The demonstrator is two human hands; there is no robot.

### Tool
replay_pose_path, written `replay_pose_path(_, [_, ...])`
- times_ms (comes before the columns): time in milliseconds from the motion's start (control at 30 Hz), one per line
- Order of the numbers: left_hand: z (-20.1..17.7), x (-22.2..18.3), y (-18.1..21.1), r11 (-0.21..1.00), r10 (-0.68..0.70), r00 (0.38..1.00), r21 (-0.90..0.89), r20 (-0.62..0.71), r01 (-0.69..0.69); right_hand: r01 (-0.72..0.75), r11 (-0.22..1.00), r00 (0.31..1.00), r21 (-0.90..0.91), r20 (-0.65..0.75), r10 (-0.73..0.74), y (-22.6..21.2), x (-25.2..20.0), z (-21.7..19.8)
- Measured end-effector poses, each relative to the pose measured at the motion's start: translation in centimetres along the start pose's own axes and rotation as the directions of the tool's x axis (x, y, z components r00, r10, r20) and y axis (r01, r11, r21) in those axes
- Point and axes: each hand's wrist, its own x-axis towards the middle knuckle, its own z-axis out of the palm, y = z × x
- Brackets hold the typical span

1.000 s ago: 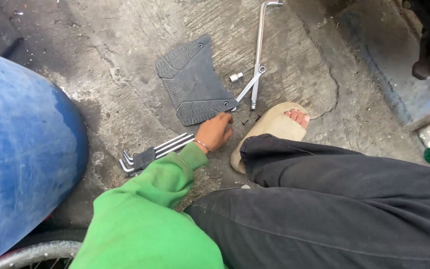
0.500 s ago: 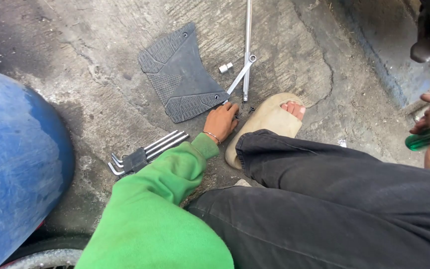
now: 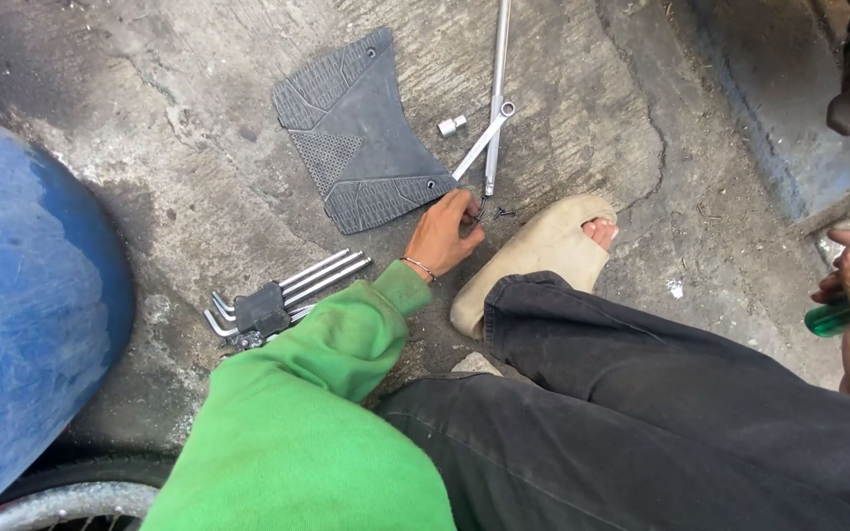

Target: Using a screwdriver to remove screws from a motorcycle's air filter housing for maintenance.

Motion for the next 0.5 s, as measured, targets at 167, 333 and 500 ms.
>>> replay_pose_path(167, [-2.7,2.4,4.7,0.983,0.006,0.998,-0.185,0.058,0.005,-0.132,0.986,0.991,0.097,0.015,0.131,-5.9,0.0,0.9])
replay_pose_path(333, [-6.7,6.5,15.4,0.945,0.052,0.992,-0.327,0.116,-0.011,-0.303,0.953,0.953,0.017,-0.01,0.303,-14.1,1.4,0.4])
replay_pose_path(500, [-11.4,9.3,29.3,0.803,0.452,0.892,-0.425,-0.025,-0.419,-0.261,0.956,0.964,0.135,0.084,0.251,-17.5,1.7,-1.3])
